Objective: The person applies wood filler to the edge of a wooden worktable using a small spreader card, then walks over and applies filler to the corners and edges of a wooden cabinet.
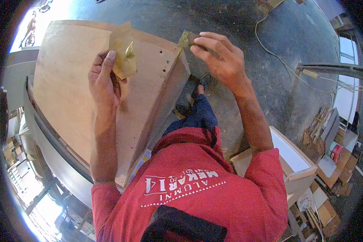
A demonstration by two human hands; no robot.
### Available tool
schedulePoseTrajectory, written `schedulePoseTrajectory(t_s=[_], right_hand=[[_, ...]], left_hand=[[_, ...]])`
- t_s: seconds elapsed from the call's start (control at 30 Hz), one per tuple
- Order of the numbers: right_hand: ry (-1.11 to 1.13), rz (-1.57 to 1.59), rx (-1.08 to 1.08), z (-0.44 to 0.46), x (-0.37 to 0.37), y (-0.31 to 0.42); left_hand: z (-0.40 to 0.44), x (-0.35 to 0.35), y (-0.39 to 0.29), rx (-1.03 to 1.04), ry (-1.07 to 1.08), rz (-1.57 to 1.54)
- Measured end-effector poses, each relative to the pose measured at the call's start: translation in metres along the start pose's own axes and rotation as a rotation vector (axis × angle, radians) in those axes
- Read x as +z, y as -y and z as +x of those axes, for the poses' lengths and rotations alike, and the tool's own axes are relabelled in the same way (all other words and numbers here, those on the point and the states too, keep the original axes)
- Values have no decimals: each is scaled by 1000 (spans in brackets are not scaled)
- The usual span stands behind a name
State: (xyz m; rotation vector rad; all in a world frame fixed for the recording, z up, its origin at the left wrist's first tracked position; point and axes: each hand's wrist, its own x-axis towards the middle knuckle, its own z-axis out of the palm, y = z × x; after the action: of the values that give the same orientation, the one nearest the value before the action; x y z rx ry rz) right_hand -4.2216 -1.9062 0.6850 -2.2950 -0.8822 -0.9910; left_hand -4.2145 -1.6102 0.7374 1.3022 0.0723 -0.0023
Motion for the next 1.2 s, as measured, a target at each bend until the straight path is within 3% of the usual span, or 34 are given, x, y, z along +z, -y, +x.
schedulePoseTrajectory(t_s=[0.13, 0.27, 0.37, 0.43, 0.53, 0.77, 0.83, 0.97, 1.2], right_hand=[[-124, 31, 45, 0, 0, 5], [-48, 7, 33, -5, 0, 10], [-142, -49, 250, -11, 4, 10], [-307, 306, 645, -11, 5, 22], [-325, 429, 772, -16, 12, 34], [-375, 516, 777, -32, 33, 42], [-326, 436, 605, -38, 39, 35], [-411, 434, 724, -43, 43, 38], [-514, 452, 628, -57, 57, 58]], left_hand=[[0, 0, 1, -13, -4, -10], [-1, 2, -1, -9, 4, 8], [0, 3, -2, -30, -12, 11], [-1, 0, -1, 5, -7, 28], [-2, 4, -3, -1, -22, 114], [-4, 15, -4, -15, -91, 156], [-4, 15, -3, 8, -92, 187], [-5, 11, -3, 3, -115, 279], [-7, 9, -1, 24, -122, 282]])
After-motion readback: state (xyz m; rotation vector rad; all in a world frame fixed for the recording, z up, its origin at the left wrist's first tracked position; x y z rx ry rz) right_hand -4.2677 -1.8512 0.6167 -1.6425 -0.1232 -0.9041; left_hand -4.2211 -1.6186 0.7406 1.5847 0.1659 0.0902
